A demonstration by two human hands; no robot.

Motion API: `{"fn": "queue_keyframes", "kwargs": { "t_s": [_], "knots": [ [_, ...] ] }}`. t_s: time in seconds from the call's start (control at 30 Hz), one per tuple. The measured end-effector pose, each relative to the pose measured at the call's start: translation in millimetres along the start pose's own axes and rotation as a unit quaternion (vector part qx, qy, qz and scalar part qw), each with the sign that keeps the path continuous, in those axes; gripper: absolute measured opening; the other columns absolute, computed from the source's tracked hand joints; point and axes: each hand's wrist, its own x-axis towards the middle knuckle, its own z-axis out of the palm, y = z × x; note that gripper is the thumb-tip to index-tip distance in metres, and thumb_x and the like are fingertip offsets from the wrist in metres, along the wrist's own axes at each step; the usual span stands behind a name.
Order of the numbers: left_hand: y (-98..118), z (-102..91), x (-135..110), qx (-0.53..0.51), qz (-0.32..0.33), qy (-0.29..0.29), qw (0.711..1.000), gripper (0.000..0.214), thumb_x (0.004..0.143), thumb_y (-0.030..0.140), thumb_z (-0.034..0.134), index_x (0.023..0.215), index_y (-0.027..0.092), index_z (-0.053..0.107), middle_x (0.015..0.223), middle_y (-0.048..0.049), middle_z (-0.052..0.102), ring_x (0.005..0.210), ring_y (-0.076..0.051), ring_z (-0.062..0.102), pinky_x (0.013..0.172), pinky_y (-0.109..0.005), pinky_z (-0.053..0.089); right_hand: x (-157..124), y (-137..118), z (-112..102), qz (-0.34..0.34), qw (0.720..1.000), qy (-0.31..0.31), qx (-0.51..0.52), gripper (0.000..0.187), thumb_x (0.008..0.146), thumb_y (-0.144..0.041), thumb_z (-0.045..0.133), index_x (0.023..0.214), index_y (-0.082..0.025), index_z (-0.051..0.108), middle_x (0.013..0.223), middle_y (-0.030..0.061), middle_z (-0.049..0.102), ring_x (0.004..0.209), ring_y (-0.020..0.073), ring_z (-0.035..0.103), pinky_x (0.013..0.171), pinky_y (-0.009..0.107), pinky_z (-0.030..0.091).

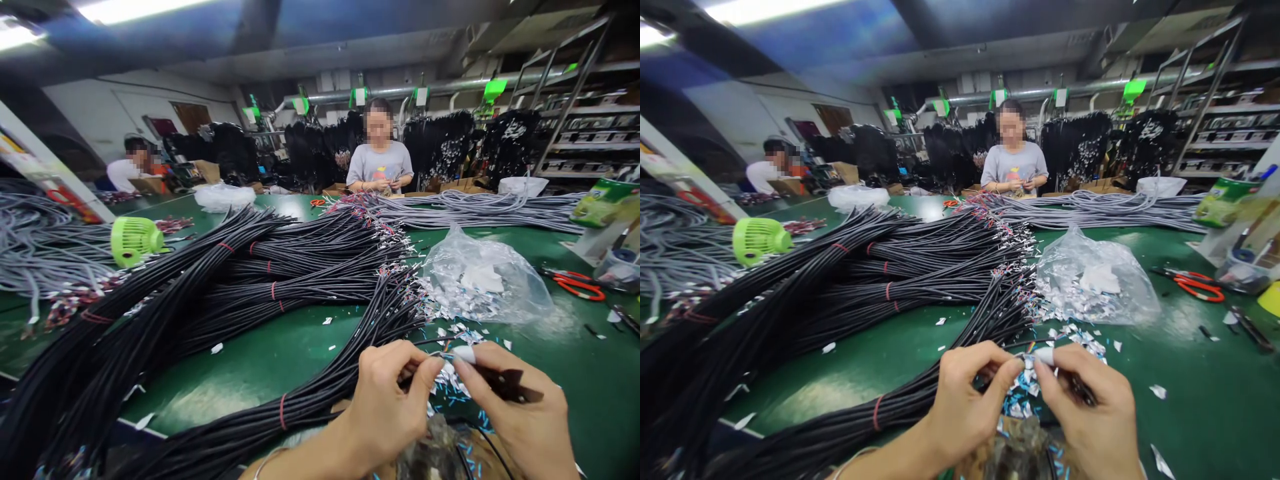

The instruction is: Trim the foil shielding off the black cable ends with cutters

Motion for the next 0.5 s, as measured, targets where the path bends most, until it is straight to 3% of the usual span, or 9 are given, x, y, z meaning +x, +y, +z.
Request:
{"fn": "queue_keyframes", "kwargs": {
  "t_s": [0.1, 0.27, 0.37, 0.5],
  "knots": [
    [0, 2.1, 0, -0.011, -0.026, -0.009, 1.0, 0.027, 0.086, 0.021, 0.052, 0.061, 0.013, 0.059, 0.051, -0.0007, 0.056, 0.043, -0.008, 0.048, 0.043, -0.019, 0.035, 0, 2, 1, 0.003, 1.0, 0.006, -0.014, 0.013, 0.076, -0.025, 0.066, 0.064, -0.021, 0.065, 0.058, -0.0003, 0.057, 0.047, 0.0126, 0.048, 0.041, 0.023, 0.038],
    [0, 6.2, -3, -0.018, -0.058, -0.031, 0.998, 0.034, 0.09, 0.025, 0.046, 0.059, 0.014, 0.053, 0.047, 0.0027, 0.047, 0.039, -0.006, 0.039, 0.039, -0.02, 0.027, -6, 4, 0, -0.085, 0.994, 0.034, -0.056, 0.008, 0.075, -0.016, 0.067, 0.071, -0.022, 0.064, 0.061, -0.0013, 0.061, 0.047, 0.0116, 0.05, 0.045, 0.022, 0.042],
    [-2, 5.8, -4, 0.021, -0.004, -0.018, 1.0, 0.029, 0.088, 0.02, 0.048, 0.061, 0.014, 0.055, 0.05, 0.0016, 0.05, 0.042, -0.008, 0.042, 0.043, -0.022, 0.029, -2, 7, -3, -0.09, 0.994, -0.009, -0.062, 0.007, 0.075, -0.016, 0.066, 0.077, -0.022, 0.064, 0.067, -0.0006, 0.063, 0.052, 0.0126, 0.055, 0.045, 0.02, 0.044],
    [-6, 3.6, -4, 0.069, 0.081, -0.012, 0.994, 0.015, 0.082, 0.015, 0.054, 0.068, 0.014, 0.06, 0.058, -0.0015, 0.057, 0.051, -0.012, 0.05, 0.05, -0.025, 0.033, 6, 12, -8, -0.027, 0.996, -0.075, -0.045, 0.009, 0.078, -0.024, 0.064, 0.07, -0.02, 0.062, 0.065, -0.0004, 0.061, 0.05, 0.0124, 0.055, 0.043, 0.019, 0.044]
  ]
}}
